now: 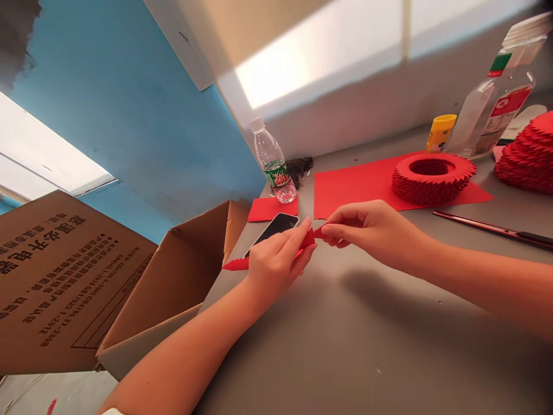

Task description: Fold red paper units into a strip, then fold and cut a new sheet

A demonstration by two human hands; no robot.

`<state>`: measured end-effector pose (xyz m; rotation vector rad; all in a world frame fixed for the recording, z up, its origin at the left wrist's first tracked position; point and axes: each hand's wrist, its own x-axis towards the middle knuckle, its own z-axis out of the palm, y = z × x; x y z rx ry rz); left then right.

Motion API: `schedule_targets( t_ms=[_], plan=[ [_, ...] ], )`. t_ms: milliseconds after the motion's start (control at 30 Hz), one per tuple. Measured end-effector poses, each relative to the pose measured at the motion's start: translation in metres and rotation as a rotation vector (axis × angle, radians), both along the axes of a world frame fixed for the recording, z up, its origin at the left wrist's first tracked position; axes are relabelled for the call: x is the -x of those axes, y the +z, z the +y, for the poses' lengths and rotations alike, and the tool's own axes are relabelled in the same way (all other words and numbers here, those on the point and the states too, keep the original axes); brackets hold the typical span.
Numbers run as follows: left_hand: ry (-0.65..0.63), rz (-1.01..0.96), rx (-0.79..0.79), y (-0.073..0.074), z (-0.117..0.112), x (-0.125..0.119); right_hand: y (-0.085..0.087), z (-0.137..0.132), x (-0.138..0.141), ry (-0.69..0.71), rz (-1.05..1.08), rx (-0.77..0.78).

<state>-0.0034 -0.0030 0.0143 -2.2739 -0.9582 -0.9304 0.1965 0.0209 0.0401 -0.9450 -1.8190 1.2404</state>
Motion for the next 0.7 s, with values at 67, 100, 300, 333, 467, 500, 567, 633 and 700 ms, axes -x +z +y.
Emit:
schedule_targets(
  t_ms=[67,100,300,333,467,500,567,633,700],
  plan=[
    [-0.001,0.039,-0.003,0.0,0.0,-0.001,-0.002,0.001,0.0,-0.031,-0.066,-0.033],
    [-0.005,0.059,0.001,0.0,-0.001,-0.002,-0.002,0.002,0.0,-0.038,-0.106,-0.049],
    [-0.029,0.122,0.01,-0.003,-0.004,-0.007,-0.003,0.006,-0.002,0.032,-0.262,-0.1],
    [-0.028,0.124,0.01,-0.003,-0.004,-0.008,-0.005,0.006,-0.002,0.04,-0.262,-0.093],
    [-0.035,0.122,0.04,-0.006,-0.004,-0.009,-0.011,0.006,0.0,0.055,-0.209,-0.037],
    [-0.041,0.121,0.051,-0.007,-0.004,-0.009,-0.013,0.006,0.001,0.059,-0.195,-0.018],
    [-0.054,0.121,0.068,-0.009,-0.004,-0.008,-0.016,0.006,0.001,0.072,-0.173,0.018],
    [-0.058,0.127,0.079,-0.011,-0.003,-0.007,-0.019,0.007,0.001,0.088,-0.155,0.055],
    [-0.053,0.134,0.091,-0.013,-0.002,-0.006,-0.022,0.008,0.0,0.104,-0.131,0.097]
  ],
)
